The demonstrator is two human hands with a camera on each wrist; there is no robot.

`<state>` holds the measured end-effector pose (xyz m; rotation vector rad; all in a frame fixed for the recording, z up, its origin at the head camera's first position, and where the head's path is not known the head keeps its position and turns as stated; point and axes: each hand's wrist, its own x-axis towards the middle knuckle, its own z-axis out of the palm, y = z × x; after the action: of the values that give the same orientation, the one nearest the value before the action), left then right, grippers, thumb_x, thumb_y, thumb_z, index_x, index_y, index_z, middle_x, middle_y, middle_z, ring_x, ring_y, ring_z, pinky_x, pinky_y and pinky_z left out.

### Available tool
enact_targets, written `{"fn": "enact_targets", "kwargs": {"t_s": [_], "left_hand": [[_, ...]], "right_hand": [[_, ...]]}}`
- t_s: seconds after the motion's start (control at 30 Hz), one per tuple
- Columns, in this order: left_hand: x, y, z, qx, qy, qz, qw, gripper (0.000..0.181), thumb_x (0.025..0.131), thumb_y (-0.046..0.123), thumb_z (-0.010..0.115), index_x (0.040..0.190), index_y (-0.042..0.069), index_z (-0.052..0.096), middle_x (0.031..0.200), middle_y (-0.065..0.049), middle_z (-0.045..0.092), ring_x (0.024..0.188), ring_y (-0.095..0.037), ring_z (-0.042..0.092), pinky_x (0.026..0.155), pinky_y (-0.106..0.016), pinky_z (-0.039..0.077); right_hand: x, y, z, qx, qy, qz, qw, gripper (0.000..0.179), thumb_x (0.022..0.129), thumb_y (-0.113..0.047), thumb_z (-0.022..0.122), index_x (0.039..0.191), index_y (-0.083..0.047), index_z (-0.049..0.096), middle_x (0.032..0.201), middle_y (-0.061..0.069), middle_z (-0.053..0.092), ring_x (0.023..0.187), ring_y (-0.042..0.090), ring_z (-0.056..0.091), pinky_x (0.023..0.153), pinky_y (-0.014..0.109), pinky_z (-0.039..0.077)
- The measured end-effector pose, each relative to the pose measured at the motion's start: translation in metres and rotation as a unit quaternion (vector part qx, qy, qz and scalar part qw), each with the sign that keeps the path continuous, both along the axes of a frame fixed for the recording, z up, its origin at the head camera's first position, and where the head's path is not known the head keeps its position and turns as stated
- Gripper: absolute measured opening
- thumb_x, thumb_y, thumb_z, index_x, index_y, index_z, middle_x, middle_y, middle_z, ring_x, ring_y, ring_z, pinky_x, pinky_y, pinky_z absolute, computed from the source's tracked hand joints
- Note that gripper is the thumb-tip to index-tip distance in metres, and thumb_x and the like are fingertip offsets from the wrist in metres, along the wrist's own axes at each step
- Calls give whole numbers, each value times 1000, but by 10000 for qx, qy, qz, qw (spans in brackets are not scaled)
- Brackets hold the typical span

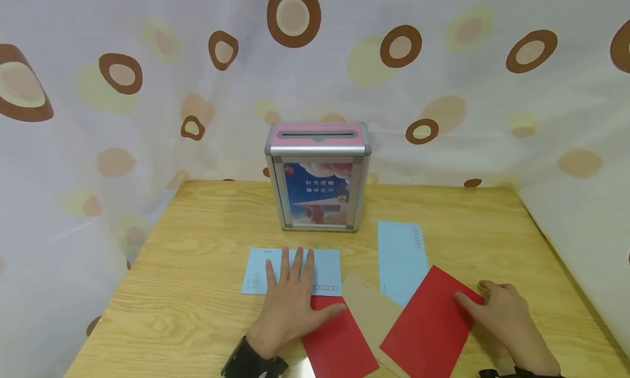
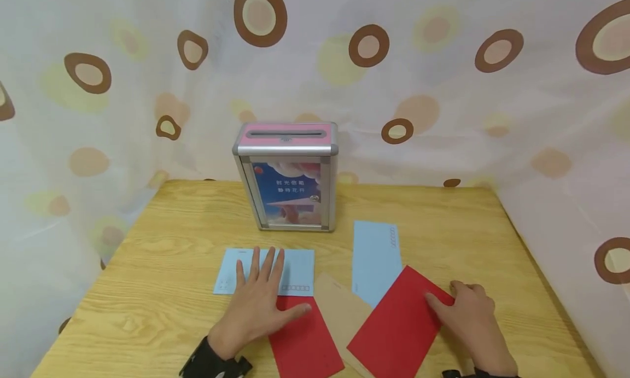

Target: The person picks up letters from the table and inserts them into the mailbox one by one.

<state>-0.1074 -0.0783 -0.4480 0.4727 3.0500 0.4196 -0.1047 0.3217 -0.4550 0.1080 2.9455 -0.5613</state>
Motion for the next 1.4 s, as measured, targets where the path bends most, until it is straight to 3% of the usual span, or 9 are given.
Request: {"fn": "enact_targets", "kwargs": {"t_s": [0.2,0.4,0.6,0.83,0.9,1.0,1.17,1.4], "left_hand": [[-1,-1,-2,-23,-11,-84,10000,114,77,91,30,157,12,11,162,-16,14,146,-39,-6,111,-72,-2],[-2,-3,-5,-25,79,-117,9999,113,77,89,34,157,11,14,161,-17,16,146,-40,-7,110,-73,-2],[-4,-3,-4,184,-240,-116,9995,112,77,85,44,157,14,12,162,-15,15,145,-42,1,110,-74,8],[-5,1,0,749,-383,-416,9956,109,78,84,47,157,15,15,160,-11,24,143,-35,23,107,-62,36],[-4,2,2,993,-438,-549,9926,108,78,84,46,157,16,17,158,-8,28,140,-29,30,104,-56,42],[-3,4,7,1498,-691,-722,9836,104,78,83,49,156,22,17,157,1,30,139,-20,32,104,-50,44],[1,13,12,2308,-1386,-1123,9565,96,80,76,55,156,31,16,157,8,27,140,-14,28,109,-49,40],[1,29,7,2680,-1773,-1497,9350,90,85,69,56,155,28,16,154,2,34,132,-17,41,106,-46,43]], "right_hand": [[6,12,-3,-39,-90,194,9998,60,86,-41,70,107,14,59,91,23,61,97,49,47,80,60,46],[2,12,-4,-385,-417,190,9982,58,82,-41,75,103,10,57,82,7,57,83,29,52,71,46,50],[-1,9,-6,-816,-490,-34,9955,49,84,-37,75,100,3,52,86,9,58,81,26,54,67,40,48],[-5,3,-2,-1483,41,-239,9886,56,89,-31,71,123,8,49,95,17,69,90,35,62,75,47,51],[-5,0,-1,-1838,45,-355,9823,59,91,-33,70,128,8,49,100,17,68,95,33,64,77,43,54],[-6,-7,2,-2661,48,-518,9625,60,93,-32,67,132,8,46,104,17,65,91,23,67,74,34,58],[-9,-19,10,-3745,225,-568,9252,54,95,-25,65,132,8,44,98,8,62,81,15,68,70,34,61],[-13,-28,20,-4146,311,-424,9085,44,93,-23,67,121,6,51,93,2,64,80,16,68,70,35,61]]}}
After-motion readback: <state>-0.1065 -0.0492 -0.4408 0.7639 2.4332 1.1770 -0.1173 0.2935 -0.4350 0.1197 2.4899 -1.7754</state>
